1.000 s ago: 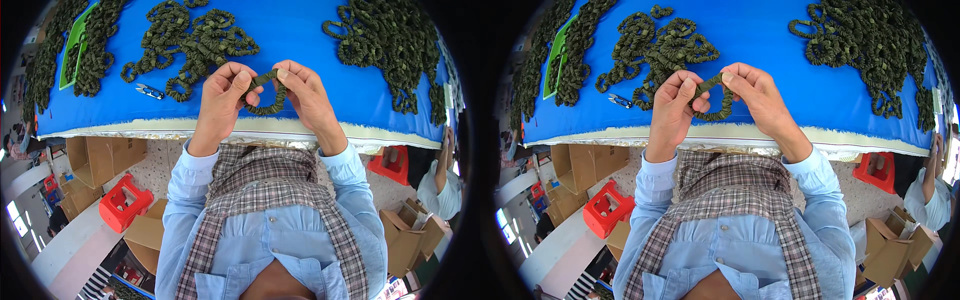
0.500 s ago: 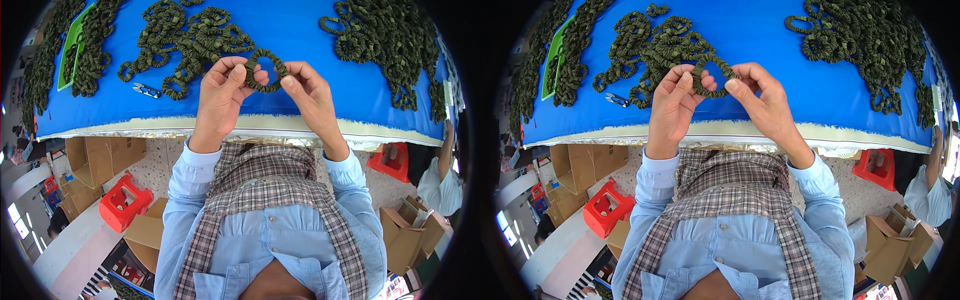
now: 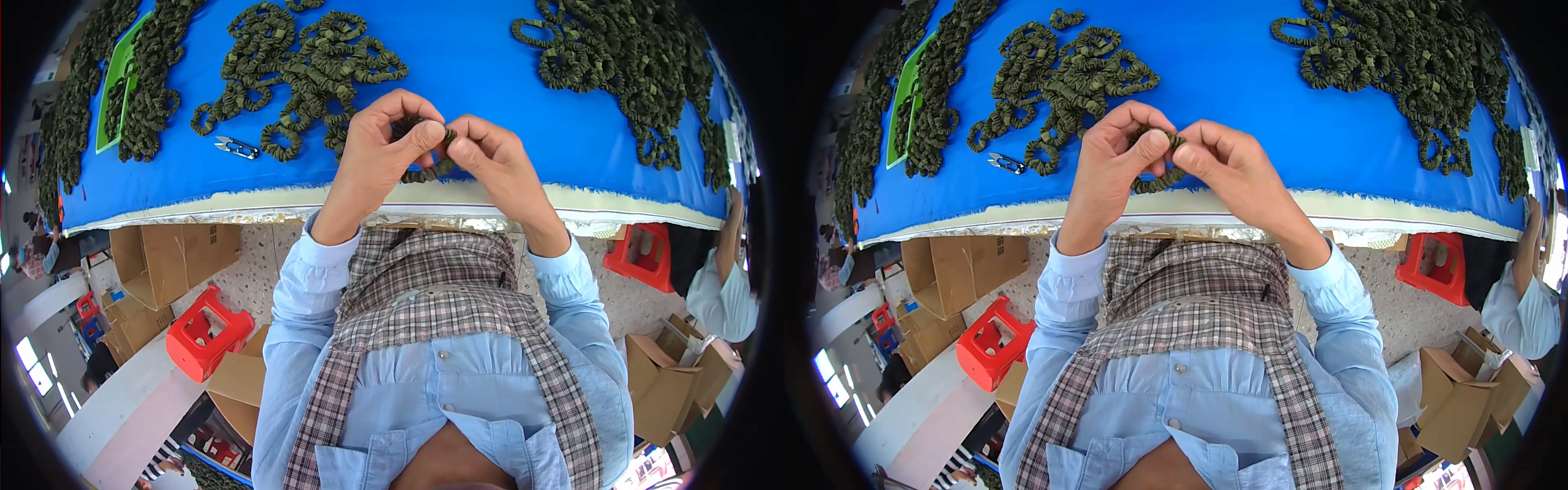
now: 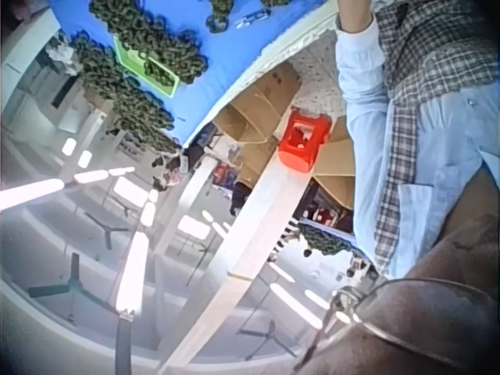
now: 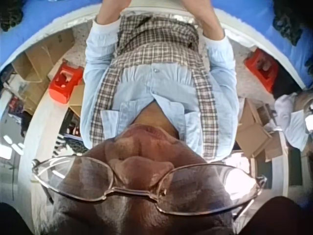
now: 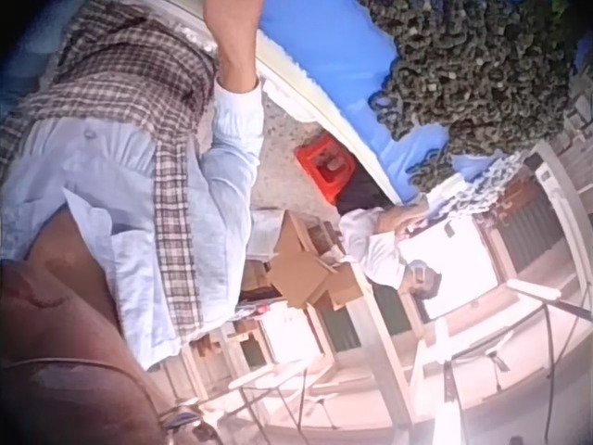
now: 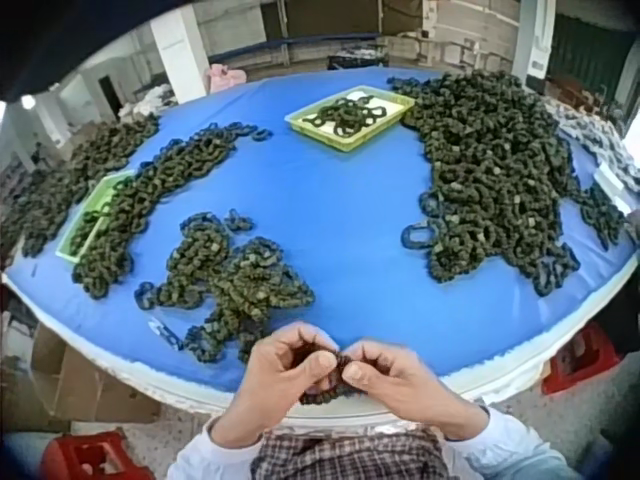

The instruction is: The person repeatedly picks up short segments of green, textured cord from a blue table and joins the ends to form small loops. They manipulate the cord with both hands to secure the connection and place the finished loops onto a growing pile on the table.

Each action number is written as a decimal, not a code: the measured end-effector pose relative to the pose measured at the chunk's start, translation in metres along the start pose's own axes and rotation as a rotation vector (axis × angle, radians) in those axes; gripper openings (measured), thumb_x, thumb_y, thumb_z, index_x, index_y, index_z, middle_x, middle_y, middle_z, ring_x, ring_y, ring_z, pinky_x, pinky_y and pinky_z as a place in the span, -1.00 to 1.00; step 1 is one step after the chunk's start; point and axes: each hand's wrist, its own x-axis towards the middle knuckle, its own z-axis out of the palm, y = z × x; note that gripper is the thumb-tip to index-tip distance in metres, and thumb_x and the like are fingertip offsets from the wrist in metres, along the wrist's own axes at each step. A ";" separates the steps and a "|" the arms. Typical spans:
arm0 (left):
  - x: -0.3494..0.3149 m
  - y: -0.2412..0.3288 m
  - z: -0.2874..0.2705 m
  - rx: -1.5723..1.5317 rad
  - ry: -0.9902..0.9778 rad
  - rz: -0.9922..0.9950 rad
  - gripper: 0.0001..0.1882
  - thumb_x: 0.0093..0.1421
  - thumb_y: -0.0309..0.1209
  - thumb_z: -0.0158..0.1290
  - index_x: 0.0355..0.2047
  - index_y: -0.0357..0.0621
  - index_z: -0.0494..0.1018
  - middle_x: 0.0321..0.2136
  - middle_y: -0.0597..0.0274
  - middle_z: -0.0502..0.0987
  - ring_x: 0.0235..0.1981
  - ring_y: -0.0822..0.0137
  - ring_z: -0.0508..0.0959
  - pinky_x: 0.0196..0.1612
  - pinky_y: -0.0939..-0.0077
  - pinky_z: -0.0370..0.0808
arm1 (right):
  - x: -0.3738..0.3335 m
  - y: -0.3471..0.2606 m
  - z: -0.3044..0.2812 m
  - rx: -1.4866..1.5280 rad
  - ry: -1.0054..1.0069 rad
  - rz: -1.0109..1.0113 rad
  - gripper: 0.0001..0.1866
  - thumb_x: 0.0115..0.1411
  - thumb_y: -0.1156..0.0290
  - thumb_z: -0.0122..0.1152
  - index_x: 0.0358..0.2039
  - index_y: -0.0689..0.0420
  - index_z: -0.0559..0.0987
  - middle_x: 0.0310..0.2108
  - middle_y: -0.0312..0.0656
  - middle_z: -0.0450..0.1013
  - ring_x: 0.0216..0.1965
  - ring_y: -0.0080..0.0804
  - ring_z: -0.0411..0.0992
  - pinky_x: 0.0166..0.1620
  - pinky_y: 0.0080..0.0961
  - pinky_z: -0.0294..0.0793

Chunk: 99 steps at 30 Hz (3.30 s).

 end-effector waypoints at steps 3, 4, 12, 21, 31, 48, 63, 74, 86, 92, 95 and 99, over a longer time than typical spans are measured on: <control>0.001 -0.006 0.009 -0.029 0.073 0.110 -0.79 0.22 -0.35 0.12 -0.25 -0.23 0.40 -0.39 0.28 0.50 -0.44 0.54 0.46 -0.35 0.66 0.41 | -0.002 -0.009 0.006 0.294 0.025 0.060 -0.77 0.20 0.31 0.22 -0.27 0.23 0.51 -0.38 -0.36 0.44 -0.42 -0.70 0.29 -0.40 -0.70 0.25; 0.001 -0.007 0.013 -0.050 0.108 0.156 -0.80 0.22 -0.36 0.11 -0.27 -0.22 0.40 -0.37 0.27 0.50 -0.43 0.53 0.46 -0.35 0.65 0.41 | -0.004 -0.011 0.009 0.321 0.016 0.053 -0.76 0.20 0.32 0.23 -0.27 0.23 0.51 -0.36 -0.35 0.46 -0.40 -0.70 0.31 -0.40 -0.70 0.25; -0.001 -0.003 0.016 0.072 0.169 0.233 -0.83 0.22 -0.47 0.09 -0.24 -0.28 0.38 -0.39 0.27 0.47 -0.39 0.54 0.48 -0.35 0.67 0.45 | -0.004 -0.003 0.001 0.334 0.054 0.091 -0.76 0.22 0.36 0.18 -0.19 0.24 0.49 -0.34 -0.29 0.50 -0.42 -0.74 0.31 -0.42 -0.73 0.24; -0.002 0.001 0.016 -0.094 0.014 0.085 -0.91 0.22 -0.55 -0.02 -0.28 -0.30 0.42 -0.57 0.28 0.45 -0.57 0.55 0.38 -0.52 0.67 0.32 | -0.006 -0.016 -0.006 0.040 0.042 -0.030 -0.79 0.24 0.31 0.12 -0.32 0.21 0.53 -0.55 -0.41 0.38 -0.55 -0.76 0.19 -0.50 -0.74 0.10; -0.011 0.000 -0.011 -0.400 -0.087 -0.115 -0.90 0.28 -0.47 -0.12 -0.36 -0.15 0.38 -0.63 0.35 0.35 -0.69 0.66 0.12 -0.59 0.65 0.10 | -0.016 -0.013 -0.042 0.418 0.075 0.066 -0.77 0.19 0.34 0.08 -0.59 0.08 0.38 -0.69 -0.49 0.16 -0.65 -0.78 -0.05 -0.57 -0.72 -0.09; -0.012 0.003 -0.002 -0.233 -0.015 -0.132 -0.89 0.24 -0.44 0.01 -0.30 -0.22 0.43 -0.68 0.45 0.30 -0.71 0.66 0.11 -0.62 0.66 0.06 | -0.016 -0.009 -0.039 0.456 0.069 0.154 -0.81 0.19 0.31 0.12 -0.52 0.08 0.42 -0.69 -0.48 0.20 -0.66 -0.81 -0.04 -0.60 -0.76 -0.09; -0.006 -0.002 -0.021 -0.544 0.065 -0.148 -0.90 0.25 -0.41 0.02 -0.35 -0.18 0.44 -0.75 0.55 0.14 -0.75 0.65 0.06 -0.64 0.67 0.06 | -0.015 -0.019 -0.042 0.389 -0.097 0.203 -0.77 0.22 0.34 0.15 -0.22 0.25 0.48 -0.64 -0.40 0.24 -0.67 -0.79 0.00 -0.63 -0.77 -0.12; -0.001 -0.008 -0.019 -0.580 0.005 -0.141 -0.89 0.25 -0.42 0.01 -0.30 -0.21 0.43 -0.69 0.46 0.25 -0.70 0.62 0.14 -0.57 0.65 0.14 | -0.016 -0.022 -0.053 0.307 -0.092 0.198 -0.62 0.24 0.24 0.18 -0.06 0.24 0.42 -0.61 -0.44 0.26 -0.65 -0.79 0.04 -0.62 -0.75 -0.06; -0.002 0.014 0.019 0.031 -0.115 -0.059 -0.69 0.24 -0.35 0.06 -0.11 -0.28 0.32 -0.39 0.12 0.55 -0.52 0.50 0.45 -0.43 0.65 0.40 | -0.005 -0.006 -0.039 0.159 -0.011 -0.127 -0.74 0.30 0.25 0.07 -0.40 0.20 0.47 -0.53 -0.32 0.36 -0.46 -0.57 0.35 -0.34 -0.62 0.37; -0.008 0.008 0.007 -0.025 -0.114 -0.167 -0.77 0.25 -0.36 0.06 -0.21 -0.24 0.34 -0.45 0.14 0.55 -0.57 0.56 0.42 -0.50 0.70 0.35 | -0.010 -0.017 -0.048 0.779 0.005 0.051 -0.75 0.31 0.38 -0.01 -0.48 0.24 0.43 -0.52 -0.22 0.36 -0.50 -0.49 0.29 -0.32 -0.37 0.43; -0.016 0.007 -0.008 -0.107 -0.077 -0.212 -0.80 0.26 -0.36 0.05 -0.23 -0.22 0.34 -0.47 0.14 0.55 -0.59 0.58 0.40 -0.52 0.71 0.32 | -0.017 -0.015 -0.053 0.843 0.049 0.041 -0.76 0.29 0.40 0.01 -0.49 0.27 0.44 -0.57 -0.24 0.34 -0.56 -0.54 0.21 -0.42 -0.46 0.32; -0.021 0.007 -0.019 -0.212 -0.075 -0.206 -0.88 0.27 -0.45 0.01 -0.25 -0.23 0.35 -0.47 0.10 0.56 -0.57 0.53 0.45 -0.50 0.67 0.40 | -0.016 -0.016 -0.046 0.808 0.028 0.040 -0.77 0.27 0.42 0.02 -0.50 0.28 0.46 -0.61 -0.26 0.31 -0.58 -0.56 0.15 -0.46 -0.52 0.22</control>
